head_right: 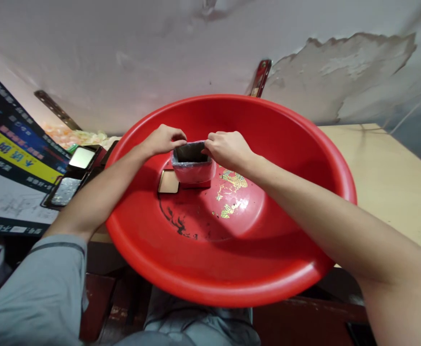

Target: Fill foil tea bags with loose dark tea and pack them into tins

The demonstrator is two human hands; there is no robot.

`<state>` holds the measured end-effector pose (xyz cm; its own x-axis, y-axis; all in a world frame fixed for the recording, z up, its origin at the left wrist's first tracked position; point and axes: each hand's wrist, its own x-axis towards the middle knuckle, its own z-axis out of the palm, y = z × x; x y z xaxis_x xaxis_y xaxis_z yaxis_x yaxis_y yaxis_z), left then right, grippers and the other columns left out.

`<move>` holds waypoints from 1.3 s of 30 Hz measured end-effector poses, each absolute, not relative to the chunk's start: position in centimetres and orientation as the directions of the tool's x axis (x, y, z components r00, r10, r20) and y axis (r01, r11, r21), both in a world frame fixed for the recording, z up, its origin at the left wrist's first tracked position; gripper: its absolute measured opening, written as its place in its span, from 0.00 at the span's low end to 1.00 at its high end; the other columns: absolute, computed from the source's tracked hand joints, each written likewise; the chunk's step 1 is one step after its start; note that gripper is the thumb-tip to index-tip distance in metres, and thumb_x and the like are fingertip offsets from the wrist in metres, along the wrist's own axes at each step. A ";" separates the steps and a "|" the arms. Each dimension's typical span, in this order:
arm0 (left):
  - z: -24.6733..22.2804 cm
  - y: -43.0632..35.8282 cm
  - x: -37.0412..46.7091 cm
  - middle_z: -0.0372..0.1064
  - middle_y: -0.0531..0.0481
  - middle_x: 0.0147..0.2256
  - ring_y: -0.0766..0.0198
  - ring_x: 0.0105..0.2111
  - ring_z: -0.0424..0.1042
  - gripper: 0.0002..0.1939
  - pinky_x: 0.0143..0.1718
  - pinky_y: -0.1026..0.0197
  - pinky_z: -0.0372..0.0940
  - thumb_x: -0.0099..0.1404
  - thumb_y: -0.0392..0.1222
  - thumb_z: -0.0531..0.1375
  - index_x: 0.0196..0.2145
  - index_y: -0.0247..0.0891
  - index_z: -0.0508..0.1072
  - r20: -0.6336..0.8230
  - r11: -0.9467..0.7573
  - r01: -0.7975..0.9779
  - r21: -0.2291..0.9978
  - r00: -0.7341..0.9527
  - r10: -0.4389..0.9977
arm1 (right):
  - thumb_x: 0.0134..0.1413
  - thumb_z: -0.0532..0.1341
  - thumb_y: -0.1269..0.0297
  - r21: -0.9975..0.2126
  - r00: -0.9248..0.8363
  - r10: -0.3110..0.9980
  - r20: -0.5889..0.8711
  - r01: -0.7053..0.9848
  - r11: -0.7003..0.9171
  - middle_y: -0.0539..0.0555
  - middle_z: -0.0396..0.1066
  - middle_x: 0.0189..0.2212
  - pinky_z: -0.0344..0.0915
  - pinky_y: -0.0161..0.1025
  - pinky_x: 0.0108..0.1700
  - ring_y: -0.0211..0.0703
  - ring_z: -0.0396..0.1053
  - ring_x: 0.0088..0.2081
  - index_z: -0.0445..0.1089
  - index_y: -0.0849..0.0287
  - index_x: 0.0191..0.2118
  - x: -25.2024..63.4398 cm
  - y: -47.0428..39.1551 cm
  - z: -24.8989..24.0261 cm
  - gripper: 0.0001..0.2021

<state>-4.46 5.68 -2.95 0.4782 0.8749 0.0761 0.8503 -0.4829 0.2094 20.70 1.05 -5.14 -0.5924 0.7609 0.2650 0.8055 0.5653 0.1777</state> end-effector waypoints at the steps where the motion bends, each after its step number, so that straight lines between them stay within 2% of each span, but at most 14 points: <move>1: -3.0 5.7 -4.4 0.85 0.45 0.50 0.59 0.49 0.80 0.13 0.49 0.62 0.68 0.76 0.40 0.64 0.54 0.39 0.85 0.061 -0.486 0.855 0.184 0.483 0.873 | 0.77 0.54 0.58 0.170 -0.591 0.766 0.253 0.807 0.566 0.62 0.79 0.42 0.43 0.41 0.30 0.47 0.70 0.39 0.80 0.61 0.45 20.7 1.0 -5.1 0.18; 5: -3.1 5.5 -4.0 0.84 0.45 0.52 0.56 0.51 0.80 0.15 0.48 0.60 0.69 0.75 0.41 0.64 0.56 0.42 0.84 0.009 -0.503 0.863 0.044 0.503 0.864 | 0.74 0.51 0.71 0.169 -0.647 0.725 0.235 0.762 0.625 0.63 0.78 0.47 0.45 0.40 0.31 0.44 0.70 0.40 0.79 0.62 0.47 20.8 0.8 -4.8 0.17; 7: -3.0 5.3 -3.8 0.84 0.44 0.52 0.55 0.50 0.80 0.16 0.46 0.60 0.69 0.75 0.41 0.63 0.57 0.42 0.84 -0.022 -0.500 0.866 -0.013 0.499 0.866 | 0.73 0.50 0.73 0.208 -0.676 0.704 0.220 0.737 0.643 0.63 0.78 0.47 0.45 0.41 0.31 0.43 0.71 0.39 0.79 0.62 0.48 20.8 0.6 -4.6 0.18; 12: -2.5 4.9 -3.5 0.84 0.44 0.52 0.54 0.50 0.81 0.19 0.44 0.59 0.69 0.75 0.40 0.62 0.60 0.42 0.83 -0.100 -0.494 0.866 -0.075 0.486 0.868 | 0.79 0.50 0.58 0.257 -0.641 0.740 0.202 0.764 0.592 0.61 0.78 0.38 0.42 0.41 0.29 0.42 0.69 0.31 0.80 0.63 0.46 20.4 0.3 -4.0 0.22; 17: -2.3 5.1 -4.0 0.84 0.46 0.51 0.56 0.48 0.80 0.19 0.40 0.61 0.67 0.74 0.41 0.62 0.59 0.45 0.83 -0.107 -0.500 0.864 -0.055 0.493 0.863 | 0.74 0.50 0.66 0.260 -0.649 0.727 0.222 0.758 0.598 0.60 0.79 0.41 0.42 0.41 0.30 0.40 0.66 0.28 0.80 0.61 0.49 20.4 0.3 -4.2 0.19; 22: -2.5 5.4 -4.4 0.84 0.46 0.49 0.57 0.46 0.80 0.17 0.40 0.61 0.67 0.72 0.40 0.63 0.55 0.44 0.85 -0.102 -0.506 0.862 0.008 0.504 0.857 | 0.77 0.48 0.56 0.253 -0.627 0.741 0.242 0.778 0.576 0.61 0.80 0.37 0.42 0.41 0.31 0.42 0.68 0.28 0.81 0.62 0.45 20.3 0.3 -4.7 0.25; 27: -2.5 5.7 -4.7 0.84 0.46 0.50 0.58 0.48 0.79 0.17 0.46 0.61 0.68 0.73 0.39 0.63 0.56 0.41 0.85 -0.097 -0.523 0.851 0.049 0.525 0.845 | 0.75 0.49 0.63 0.250 -0.617 0.760 0.204 0.784 0.569 0.60 0.82 0.40 0.42 0.41 0.32 0.41 0.69 0.28 0.79 0.60 0.51 20.1 0.1 -4.9 0.20; 31: -2.5 6.1 -5.1 0.84 0.48 0.47 0.59 0.46 0.79 0.15 0.49 0.63 0.67 0.71 0.37 0.65 0.53 0.41 0.85 -0.073 -0.519 0.848 0.109 0.528 0.846 | 0.77 0.45 0.56 0.258 -0.612 0.744 0.268 0.790 0.556 0.60 0.81 0.36 0.41 0.42 0.32 0.42 0.67 0.28 0.79 0.60 0.44 20.5 0.0 -4.8 0.25; 35: -2.7 6.3 -4.9 0.82 0.50 0.48 0.57 0.49 0.79 0.16 0.53 0.62 0.67 0.70 0.36 0.67 0.54 0.40 0.86 -0.092 -0.500 0.853 0.150 0.516 0.852 | 0.79 0.46 0.49 0.214 -0.760 0.596 0.258 0.647 0.732 0.58 0.77 0.30 0.44 0.43 0.32 0.41 0.65 0.29 0.77 0.58 0.37 20.5 -1.4 -5.4 0.28; 37: -2.7 6.3 -4.7 0.82 0.51 0.48 0.56 0.52 0.78 0.17 0.55 0.62 0.65 0.71 0.36 0.67 0.56 0.38 0.85 -0.099 -0.491 0.859 0.149 0.507 0.856 | 0.80 0.48 0.49 0.170 -0.879 0.444 0.173 0.470 0.866 0.57 0.76 0.30 0.48 0.43 0.34 0.41 0.66 0.30 0.77 0.58 0.38 19.8 -2.9 -6.7 0.26; 39: -2.7 6.3 -4.4 0.81 0.48 0.49 0.55 0.54 0.77 0.19 0.54 0.61 0.62 0.75 0.37 0.63 0.59 0.29 0.83 -0.115 -0.506 0.853 0.128 0.519 0.847 | 0.80 0.50 0.54 0.104 -0.960 0.277 0.044 0.280 0.954 0.56 0.76 0.32 0.52 0.42 0.35 0.41 0.67 0.32 0.77 0.58 0.40 18.5 -4.8 -9.0 0.22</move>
